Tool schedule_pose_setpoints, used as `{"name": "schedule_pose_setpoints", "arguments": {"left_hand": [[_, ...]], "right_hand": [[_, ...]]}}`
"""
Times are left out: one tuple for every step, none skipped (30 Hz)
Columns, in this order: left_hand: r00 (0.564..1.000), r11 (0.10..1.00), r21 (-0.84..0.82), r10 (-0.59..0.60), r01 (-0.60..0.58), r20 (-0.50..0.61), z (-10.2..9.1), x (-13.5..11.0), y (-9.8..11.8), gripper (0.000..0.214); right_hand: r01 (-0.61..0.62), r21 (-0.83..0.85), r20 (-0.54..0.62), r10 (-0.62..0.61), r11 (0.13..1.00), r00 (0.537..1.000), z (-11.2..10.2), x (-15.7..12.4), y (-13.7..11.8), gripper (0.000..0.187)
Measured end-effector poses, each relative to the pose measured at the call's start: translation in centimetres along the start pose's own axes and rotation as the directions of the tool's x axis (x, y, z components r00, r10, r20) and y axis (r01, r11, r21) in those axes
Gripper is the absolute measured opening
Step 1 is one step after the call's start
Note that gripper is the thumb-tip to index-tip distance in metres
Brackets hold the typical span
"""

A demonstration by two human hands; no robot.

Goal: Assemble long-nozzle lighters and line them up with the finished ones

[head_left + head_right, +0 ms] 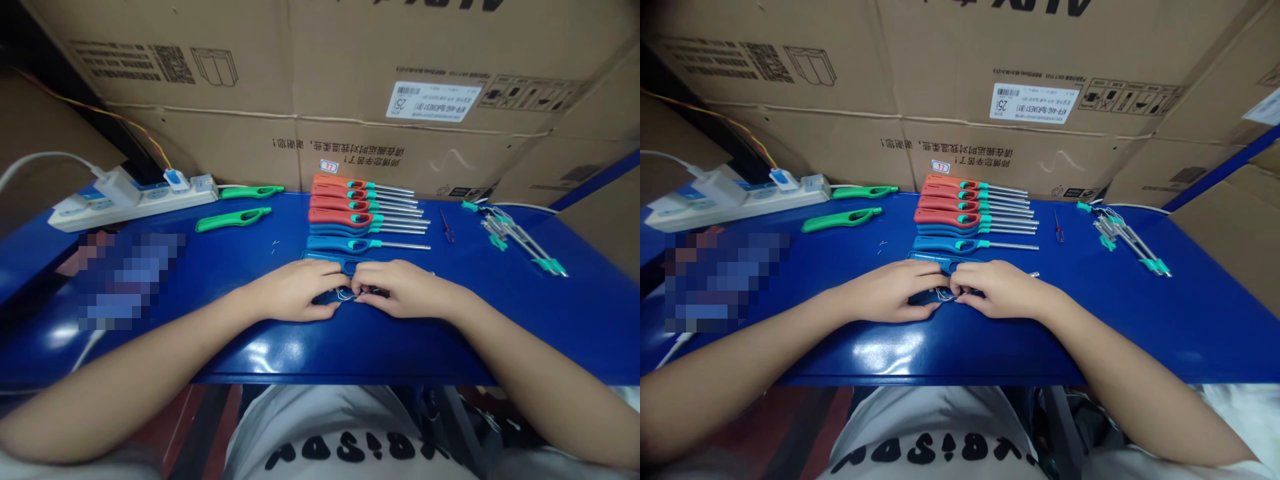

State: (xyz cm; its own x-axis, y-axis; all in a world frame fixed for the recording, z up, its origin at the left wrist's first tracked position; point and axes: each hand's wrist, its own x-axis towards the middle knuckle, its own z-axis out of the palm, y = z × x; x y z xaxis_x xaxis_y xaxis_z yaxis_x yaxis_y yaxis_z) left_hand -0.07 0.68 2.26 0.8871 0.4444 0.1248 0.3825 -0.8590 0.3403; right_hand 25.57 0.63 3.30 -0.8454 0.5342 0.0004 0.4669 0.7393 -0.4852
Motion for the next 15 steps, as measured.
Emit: {"name": "schedule_pose_setpoints", "arguments": {"left_hand": [[1.000,1.000,0.001,0.001,-0.001,0.001,-0.01,0.00,-0.01,0.030],[1.000,1.000,0.002,0.003,-0.003,0.004,-0.01,-0.01,-0.03,0.030],[1.000,1.000,0.003,0.004,-0.004,0.005,-0.01,-0.02,-0.06,0.030],[1.000,1.000,0.003,0.006,-0.006,0.007,0.00,-0.02,-0.09,0.030],[1.000,1.000,0.001,0.008,-0.008,0.008,0.01,-0.03,-0.11,0.030],[1.000,1.000,-0.003,0.008,-0.008,0.009,0.01,-0.03,-0.13,0.029],[1.000,1.000,-0.009,0.008,-0.008,0.011,0.01,-0.03,-0.14,0.029],[1.000,1.000,-0.013,0.007,-0.007,0.013,-0.01,-0.04,-0.14,0.029],[1.000,1.000,-0.015,0.006,-0.006,0.016,-0.03,-0.04,-0.14,0.028],[1.000,1.000,-0.011,0.005,-0.005,0.018,-0.06,-0.05,-0.13,0.028],[1.000,1.000,-0.002,0.005,-0.005,0.019,-0.10,-0.06,-0.12,0.029],[1.000,1.000,0.014,0.005,-0.006,0.019,-0.14,-0.07,-0.12,0.029],[1.000,0.999,0.033,0.006,-0.007,0.017,-0.18,-0.09,-0.12,0.031],[1.000,0.998,0.055,0.007,-0.008,0.015,-0.22,-0.11,-0.13,0.032],[1.000,0.997,0.077,0.009,-0.010,0.012,-0.25,-0.14,-0.15,0.034]], "right_hand": [[-0.002,-0.001,0.002,0.002,1.000,1.000,-0.05,0.00,-0.01,0.005],[-0.003,-0.002,0.002,0.003,1.000,1.000,-0.11,-0.01,-0.03,0.005],[-0.004,-0.002,0.003,0.004,1.000,1.000,-0.16,-0.03,-0.04,0.005],[-0.005,-0.003,0.003,0.005,1.000,1.000,-0.20,-0.04,-0.04,0.005],[-0.006,-0.004,0.006,0.006,1.000,1.000,-0.22,-0.06,-0.05,0.005],[-0.007,-0.006,0.008,0.007,1.000,1.000,-0.23,-0.06,-0.05,0.005],[-0.010,-0.007,0.011,0.010,1.000,1.000,-0.23,-0.06,-0.04,0.005],[-0.013,-0.007,0.013,0.013,1.000,1.000,-0.21,-0.06,-0.04,0.006],[-0.015,-0.006,0.015,0.015,1.000,1.000,-0.21,-0.05,-0.04,0.006],[-0.016,-0.004,0.016,0.017,1.000,1.000,-0.21,-0.04,-0.05,0.006],[-0.017,-0.002,0.017,0.017,1.000,1.000,-0.25,-0.04,-0.07,0.006],[-0.017,-0.002,0.018,0.017,1.000,1.000,-0.31,-0.05,-0.12,0.006],[-0.016,-0.001,0.020,0.016,1.000,1.000,-0.42,-0.09,-0.18,0.007],[-0.014,0.000,0.023,0.014,1.000,1.000,-0.56,-0.15,-0.27,0.008],[-0.013,0.002,0.026,0.013,1.000,1.000,-0.72,-0.23,-0.37,0.011]]}}
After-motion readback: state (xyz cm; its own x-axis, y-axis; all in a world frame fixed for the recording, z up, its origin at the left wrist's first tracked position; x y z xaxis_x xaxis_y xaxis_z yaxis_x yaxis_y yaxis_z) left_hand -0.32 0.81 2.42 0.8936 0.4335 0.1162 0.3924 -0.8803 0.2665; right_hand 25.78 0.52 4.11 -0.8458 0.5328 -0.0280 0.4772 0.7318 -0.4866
